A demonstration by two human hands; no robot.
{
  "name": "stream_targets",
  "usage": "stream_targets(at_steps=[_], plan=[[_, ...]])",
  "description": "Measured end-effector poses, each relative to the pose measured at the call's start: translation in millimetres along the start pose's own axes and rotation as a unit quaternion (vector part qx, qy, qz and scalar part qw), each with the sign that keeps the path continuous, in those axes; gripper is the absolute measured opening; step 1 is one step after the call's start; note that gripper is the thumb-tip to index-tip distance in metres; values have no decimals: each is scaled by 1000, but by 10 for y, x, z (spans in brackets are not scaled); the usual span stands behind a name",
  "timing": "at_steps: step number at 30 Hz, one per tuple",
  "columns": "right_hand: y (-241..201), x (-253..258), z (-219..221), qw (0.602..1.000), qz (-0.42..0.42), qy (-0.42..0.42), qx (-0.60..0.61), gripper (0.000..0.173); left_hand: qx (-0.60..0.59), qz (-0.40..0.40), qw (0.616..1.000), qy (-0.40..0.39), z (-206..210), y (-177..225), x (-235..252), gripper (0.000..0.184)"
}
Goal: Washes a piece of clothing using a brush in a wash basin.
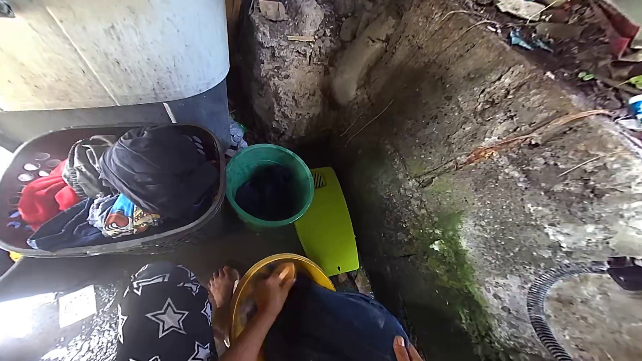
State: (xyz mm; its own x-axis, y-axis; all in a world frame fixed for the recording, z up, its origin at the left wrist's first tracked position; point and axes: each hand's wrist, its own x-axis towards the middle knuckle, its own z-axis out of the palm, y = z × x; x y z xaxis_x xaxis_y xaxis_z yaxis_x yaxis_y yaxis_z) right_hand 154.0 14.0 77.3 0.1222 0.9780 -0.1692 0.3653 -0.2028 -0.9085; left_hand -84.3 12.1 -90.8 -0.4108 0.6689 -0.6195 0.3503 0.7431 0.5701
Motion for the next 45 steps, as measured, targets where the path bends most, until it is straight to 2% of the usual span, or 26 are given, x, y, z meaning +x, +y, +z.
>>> stream_targets(at_steps=[2, 4, 9, 11, 13, 15, 17, 18, 20, 21, 22, 24, 25, 27, 28, 30, 32, 33, 34, 35, 37, 39, 40, 42, 44, 45], plan=[[27, 12, 1, 1000, 3, 5, 7, 23, -33, 24, 999, 35, 138, -77, 101, 55], [-5, 10, 34, 1000, 1, 1, 16, 23, -25, 1, 1000, 6, 374, -349, 247, 50], [-3, -33, 195, 991, 45, -102, -67, 33, -98, -63, 993, -28, 704, -882, 427, 48], [34, -37, 213, 988, 67, -117, -69, 39, -70, -86, 992, -64, 469, -747, 220, 56], [33, -11, 207, 989, 81, -117, -46, 41, -95, -80, 992, 28, 328, -407, 129, 63], [-18, 17, 225, 989, 90, -119, -18, 43, -217, 11, 968, 128, 143, -12, -109, 50], [-111, 35, 284, 989, 87, -122, -1, 44, -370, 118, 912, 132, -82, 489, -631, 33], [-149, 54, 314, 989, 79, -127, 8, 45, -453, 190, 863, 118, -139, 739, -916, 23], [-177, 87, 345, 990, 47, -129, 33, 42, -521, 327, 787, 62, -72, 1036, -1310, 22], [-214, 96, 337, 992, 30, -120, 38, 38, -474, 353, 804, 60, 55, 1021, -1320, 28], [-307, 82, 306, 993, 25, -109, 30, 37, -393, 335, 854, 66, 233, 853, -1192, 34], [-470, 52, 206, 994, 32, -104, -6, 45, -177, 170, 969, -3, 516, 200, -662, 47], [-487, 53, 175, 994, 37, -104, -18, 47, -93, 71, 992, -46, 549, -94, -383, 56], [-426, 74, 150, 994, 55, -95, -14, 48, -62, -42, 995, -61, 427, -253, -78, 61], [-357, 52, 126, 994, 69, -88, -11, 48, -86, -46, 994, -48, 296, -132, -181, 60], [-267, 61, 123, 993, 84, -77, 1, 49, -213, 42, 976, 3, -8, 392, -605, 52], [-295, 46, 170, 994, 78, -67, 24, 45, -358, 183, 915, 32, -30, 845, -1117, 40], [-359, 19, 194, 995, 65, -65, 44, 41, -384, 244, 890, 25, 69, 918, -1249, 39], [-450, -24, 196, 995, 45, -62, 64, 36, -363, 269, 892, 18, 228, 847, -1227, 40], [-533, -90, 158, 994, 22, -68, 84, 32, -296, 244, 923, -3, 385, 625, -1073, 43], [-543, -167, 23, 985, -14, -96, 144, 32, -85, 108, 988, -69, 522, 31, -539, 52], [-318, -100, -107, 982, -25, -81, 168, 32, 11, -37, 995, -93, 425, -201, -138, 56], [-151, -75, -167, 990, -20, -39, 131, 29, 23, -82, 993, -86, 357, -252, -87, 56], [274, 119, -334, 994, -20, 34, -106, 26, 23, -109, 992, -59, 183, -281, -29, 60], [718, 377, -563, 937, 23, -15, -350, 38, 10, -119, 992, -34, 57, -281, -9, 59], [823, 467, -561, 912, 38, -48, -405, 41, 3, -122, 992, -26, 10, -277, 6, 56]])
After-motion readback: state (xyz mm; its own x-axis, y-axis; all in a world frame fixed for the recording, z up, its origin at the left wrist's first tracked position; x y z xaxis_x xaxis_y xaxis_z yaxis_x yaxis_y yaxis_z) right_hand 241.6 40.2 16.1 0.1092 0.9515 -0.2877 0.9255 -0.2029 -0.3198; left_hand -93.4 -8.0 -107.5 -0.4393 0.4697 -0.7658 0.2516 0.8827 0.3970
